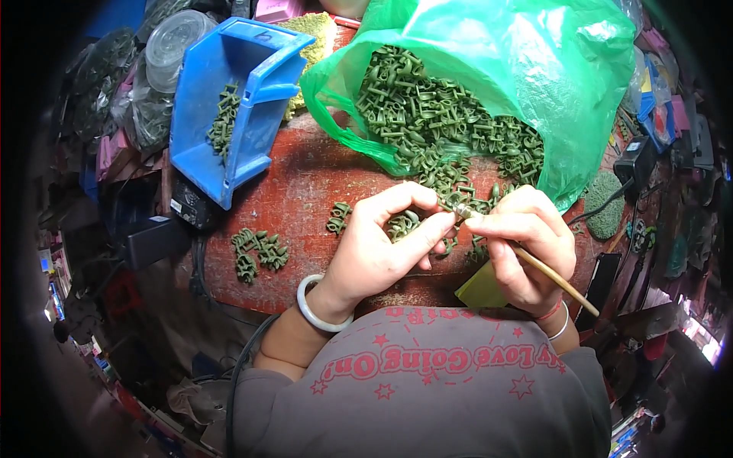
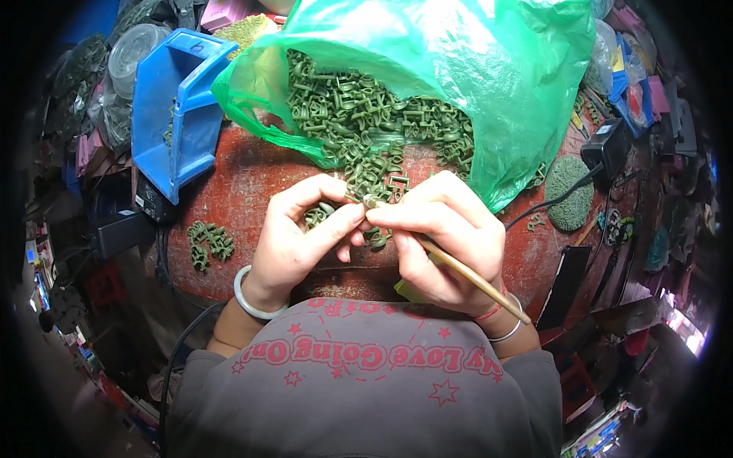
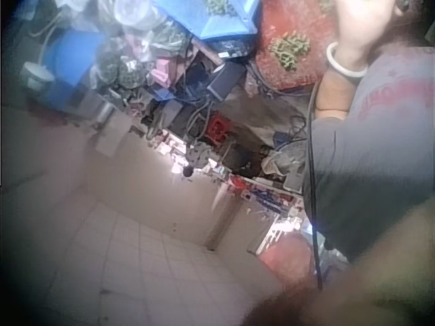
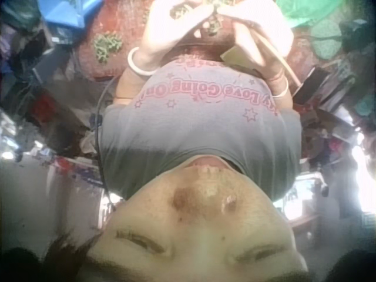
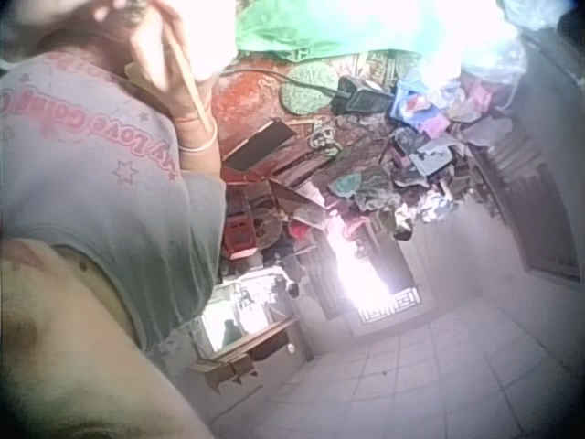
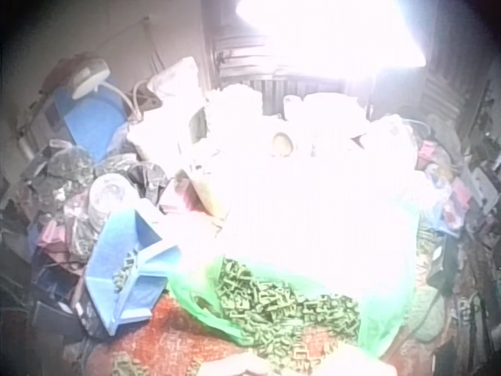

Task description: The person picks up and assembles small green plastic parts by hand on a wooden table, using a thin wooden tool to push and position the pieces together.

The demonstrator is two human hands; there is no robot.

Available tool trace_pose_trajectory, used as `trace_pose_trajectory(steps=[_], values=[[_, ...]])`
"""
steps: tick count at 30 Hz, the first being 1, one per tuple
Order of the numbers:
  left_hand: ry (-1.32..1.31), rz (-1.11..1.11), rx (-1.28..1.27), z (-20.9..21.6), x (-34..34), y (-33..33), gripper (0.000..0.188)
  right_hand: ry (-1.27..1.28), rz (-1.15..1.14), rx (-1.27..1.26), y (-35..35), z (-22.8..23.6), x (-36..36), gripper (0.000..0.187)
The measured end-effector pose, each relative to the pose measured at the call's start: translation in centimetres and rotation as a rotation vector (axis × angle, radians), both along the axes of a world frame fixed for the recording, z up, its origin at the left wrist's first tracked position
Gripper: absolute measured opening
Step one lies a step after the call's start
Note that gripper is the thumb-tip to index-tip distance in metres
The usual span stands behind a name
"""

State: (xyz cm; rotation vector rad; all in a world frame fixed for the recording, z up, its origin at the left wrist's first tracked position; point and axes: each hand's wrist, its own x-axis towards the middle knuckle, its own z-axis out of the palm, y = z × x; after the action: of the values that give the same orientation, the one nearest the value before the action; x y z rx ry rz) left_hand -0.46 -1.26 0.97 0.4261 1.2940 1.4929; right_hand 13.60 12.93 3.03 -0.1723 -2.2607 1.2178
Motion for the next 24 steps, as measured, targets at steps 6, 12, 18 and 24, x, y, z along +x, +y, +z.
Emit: trace_pose_trajectory(steps=[6,12,18,24], values=[[0.049,0.014,-0.026,0.0,0.1,-0.1,0.011,-0.023,-0.009,-0.031,0.1,0.2,0.0,0.022],[-0.025,0.097,0.180,-0.4,-0.1,0.0,0.022,-0.042,-0.415,-0.372,-0.7,0.2,0.2,0.020],[-0.163,0.087,0.408,-1.1,-0.9,-0.5,0.036,-0.181,-0.231,0.296,0.1,-2.5,-1.0,0.029],[-0.402,0.108,0.537,-1.4,-1.4,-0.2,0.024,-0.097,-0.142,0.375,0.4,-3.7,-2.6,0.029]])
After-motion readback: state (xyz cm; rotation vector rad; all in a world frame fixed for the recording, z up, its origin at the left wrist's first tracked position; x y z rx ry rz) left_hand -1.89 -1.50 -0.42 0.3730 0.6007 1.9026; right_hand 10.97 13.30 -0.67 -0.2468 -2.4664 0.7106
